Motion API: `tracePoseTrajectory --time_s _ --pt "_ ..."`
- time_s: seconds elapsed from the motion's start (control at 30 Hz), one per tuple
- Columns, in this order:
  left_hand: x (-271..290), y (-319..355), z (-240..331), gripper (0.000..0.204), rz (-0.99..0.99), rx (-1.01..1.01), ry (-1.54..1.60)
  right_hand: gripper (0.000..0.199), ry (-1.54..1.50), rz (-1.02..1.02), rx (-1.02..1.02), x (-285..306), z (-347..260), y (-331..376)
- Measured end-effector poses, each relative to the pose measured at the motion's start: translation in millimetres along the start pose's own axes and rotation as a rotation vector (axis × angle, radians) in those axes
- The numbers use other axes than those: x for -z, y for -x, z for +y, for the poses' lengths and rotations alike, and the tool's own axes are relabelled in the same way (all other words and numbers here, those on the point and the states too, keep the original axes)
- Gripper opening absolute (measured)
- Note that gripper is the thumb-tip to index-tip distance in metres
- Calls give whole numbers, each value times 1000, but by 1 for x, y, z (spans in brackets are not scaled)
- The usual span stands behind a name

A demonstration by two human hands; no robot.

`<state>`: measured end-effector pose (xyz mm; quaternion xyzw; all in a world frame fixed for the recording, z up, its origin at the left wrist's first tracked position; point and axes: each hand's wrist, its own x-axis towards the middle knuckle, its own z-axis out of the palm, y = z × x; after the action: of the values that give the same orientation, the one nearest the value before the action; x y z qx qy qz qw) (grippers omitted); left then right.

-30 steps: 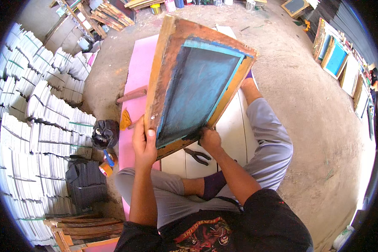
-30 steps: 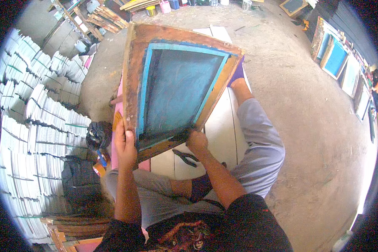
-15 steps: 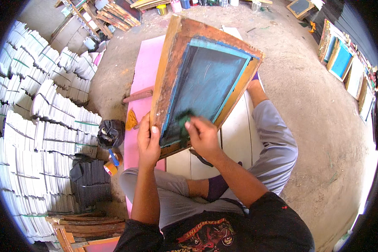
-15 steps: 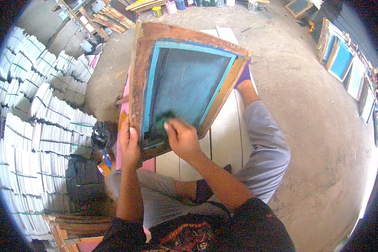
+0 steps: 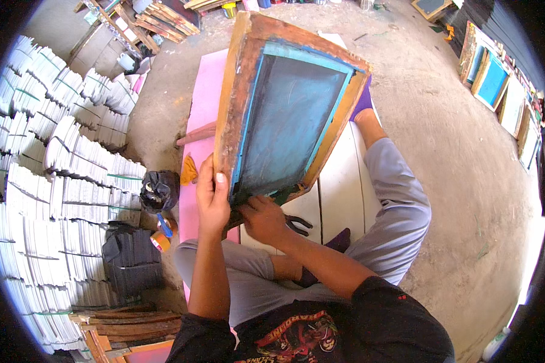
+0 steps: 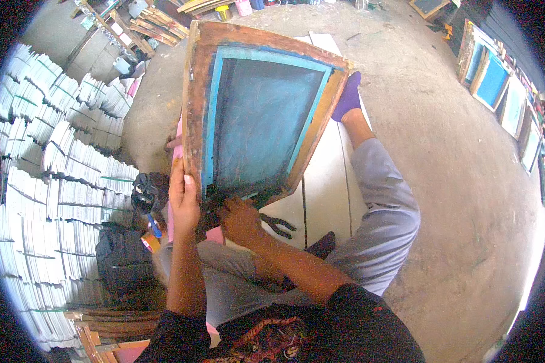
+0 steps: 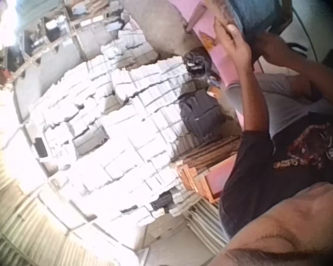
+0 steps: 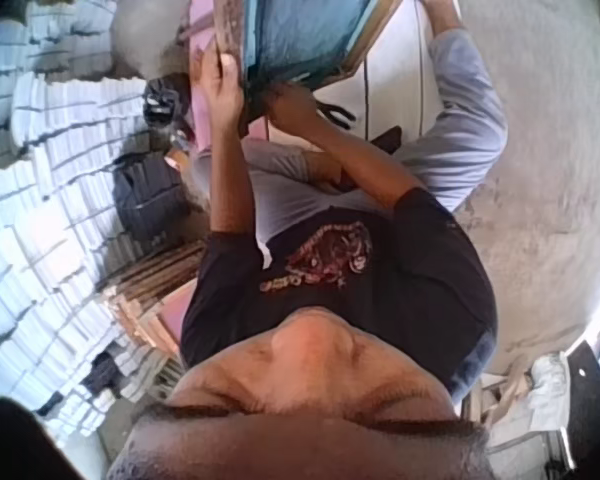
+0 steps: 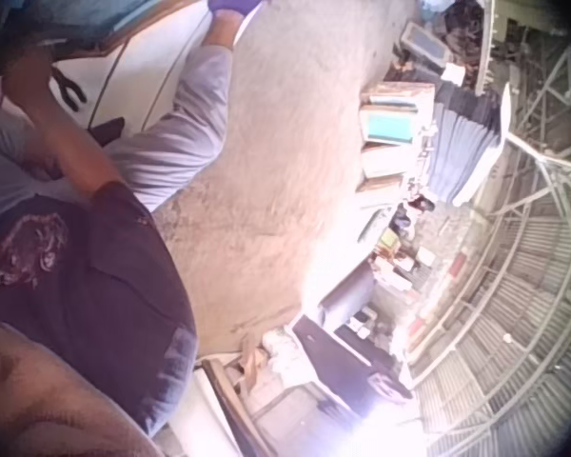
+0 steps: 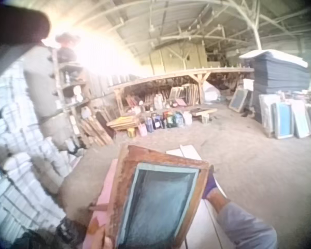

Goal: The person sits on the floor and wipes the surface of a wooden frame with a cloth, then applies masking tape along the edges of the frame. The person handles the frame, a cloth, and a roll of tape during the task.

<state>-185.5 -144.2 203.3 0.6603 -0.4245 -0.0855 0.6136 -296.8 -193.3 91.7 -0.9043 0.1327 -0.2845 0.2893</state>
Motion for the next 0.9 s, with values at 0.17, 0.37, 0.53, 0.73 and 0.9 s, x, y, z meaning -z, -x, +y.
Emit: tracePoseTrajectory --time_s 0.17,0.37,0.53,0.73,0.9 --pt "8 10 -5 49 -16 -29 -9 22 278 -107 -170 9 82 34" --pt "22 23 -22 52 9 153 133 24 354 -159 -402 30 126 43" --pt "22 15 -25 54 8 70 120 26 311 -98 -151 1 120 51" --pt "26 19 -16 55 23 47 101 23 291 -82 -382 -2 140 51" --pt "8 10 -17 58 -68 47 130 11 497 -308 -574 35 131 52"
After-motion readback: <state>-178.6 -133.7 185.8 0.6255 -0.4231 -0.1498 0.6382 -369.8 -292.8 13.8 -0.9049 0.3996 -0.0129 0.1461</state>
